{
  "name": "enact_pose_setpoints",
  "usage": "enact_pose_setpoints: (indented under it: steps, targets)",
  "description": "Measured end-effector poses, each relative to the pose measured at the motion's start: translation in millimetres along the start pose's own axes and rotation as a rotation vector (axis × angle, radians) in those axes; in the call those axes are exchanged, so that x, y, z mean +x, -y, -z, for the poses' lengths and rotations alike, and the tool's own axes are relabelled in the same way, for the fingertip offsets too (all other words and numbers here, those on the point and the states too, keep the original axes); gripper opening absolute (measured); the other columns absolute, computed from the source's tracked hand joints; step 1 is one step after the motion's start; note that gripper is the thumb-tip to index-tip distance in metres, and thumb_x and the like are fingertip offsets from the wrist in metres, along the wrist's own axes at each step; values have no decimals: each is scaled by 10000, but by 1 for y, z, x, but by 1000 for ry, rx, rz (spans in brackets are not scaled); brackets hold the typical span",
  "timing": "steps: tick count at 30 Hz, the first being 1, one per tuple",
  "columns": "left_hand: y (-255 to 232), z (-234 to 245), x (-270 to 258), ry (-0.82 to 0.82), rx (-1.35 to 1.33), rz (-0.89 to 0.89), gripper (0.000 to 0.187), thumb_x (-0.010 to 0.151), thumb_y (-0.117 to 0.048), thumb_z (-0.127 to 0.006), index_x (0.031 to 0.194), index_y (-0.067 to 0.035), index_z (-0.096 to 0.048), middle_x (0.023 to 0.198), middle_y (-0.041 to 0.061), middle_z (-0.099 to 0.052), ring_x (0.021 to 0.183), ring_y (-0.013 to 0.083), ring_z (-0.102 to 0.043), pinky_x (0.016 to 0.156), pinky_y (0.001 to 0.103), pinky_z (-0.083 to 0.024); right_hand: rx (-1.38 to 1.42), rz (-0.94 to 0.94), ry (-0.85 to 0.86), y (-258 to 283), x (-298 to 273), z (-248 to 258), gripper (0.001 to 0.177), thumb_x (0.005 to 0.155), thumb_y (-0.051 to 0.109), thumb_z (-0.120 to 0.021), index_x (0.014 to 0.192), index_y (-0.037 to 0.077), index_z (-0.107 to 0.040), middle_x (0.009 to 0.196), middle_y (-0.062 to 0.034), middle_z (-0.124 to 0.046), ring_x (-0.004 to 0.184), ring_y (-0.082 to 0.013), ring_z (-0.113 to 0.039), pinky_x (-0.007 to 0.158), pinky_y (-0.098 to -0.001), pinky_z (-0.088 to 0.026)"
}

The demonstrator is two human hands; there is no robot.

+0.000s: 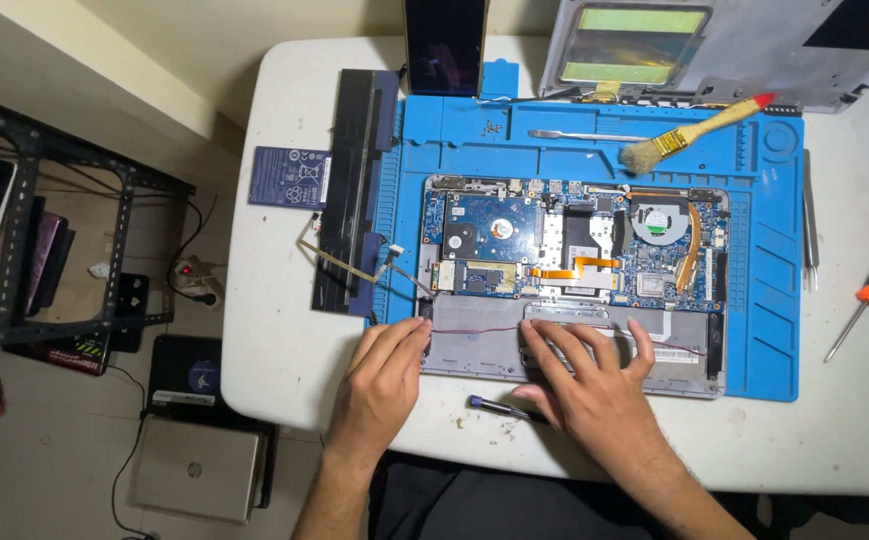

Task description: Reconnecting internal ribbon cables and installing the battery into a laptop during a repair process.

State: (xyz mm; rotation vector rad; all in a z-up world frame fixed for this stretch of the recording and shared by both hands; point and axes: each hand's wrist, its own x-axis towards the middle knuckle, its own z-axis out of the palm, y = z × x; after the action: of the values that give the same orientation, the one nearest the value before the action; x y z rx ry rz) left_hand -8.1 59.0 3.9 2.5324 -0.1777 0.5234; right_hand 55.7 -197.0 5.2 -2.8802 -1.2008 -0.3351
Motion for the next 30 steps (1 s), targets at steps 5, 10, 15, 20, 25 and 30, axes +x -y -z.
enact_pose_setpoints:
  steps: [5,10,15,20,25,30]
  targets:
    - [-7,3,-3,20,174,-36,265,918,82,-686,1175,26,-721,1161,113,-732,1028,236,-688,926,341,-575,17,-3,4,9,3,-1,774,892,758,-521,1476,249,-547,1383,49,-613,1227,-212,-537,1129,-649,-251]
    - [-22,2,-3,104,307,-16,336,943,-15,-669,1275,-50,-696,1213,85,-730,973,207,-671,789,361,-527,-14,6,11,14,1,1,834,914,801,-483,1490,200,-541,1457,25,-536,1303,-222,-447,1125,-655,-231]
    - [-31,-5,-8,125,488,19,393,952,-413,-708,1316,-267,-698,1253,95,-676,987,240,-633,752,363,-512,0,29,-18,21,5,5,822,957,805,-416,1474,183,-566,1405,-9,-594,1283,-223,-497,1143,-612,-185]
    - [-37,-7,-9,107,537,32,425,942,-490,-702,1319,-294,-693,1283,76,-677,974,239,-633,737,364,-499,-18,46,-55,29,10,8,763,979,783,-416,1458,213,-579,1386,9,-597,1274,-212,-523,1149,-611,-175]
    - [-36,-3,-10,105,495,77,438,956,-491,-682,1330,-263,-680,1285,89,-654,989,260,-615,757,389,-503,-51,99,-70,37,13,6,799,953,803,-415,1470,213,-567,1408,37,-574,1277,-210,-514,1140,-628,-177]
    - [-34,0,-7,80,421,82,510,991,-494,-643,1405,-196,-620,1271,65,-664,1003,248,-611,795,394,-506,-36,76,-109,37,16,6,718,947,734,-478,1472,249,-554,1319,74,-619,1158,-188,-576,1139,-635,-187]
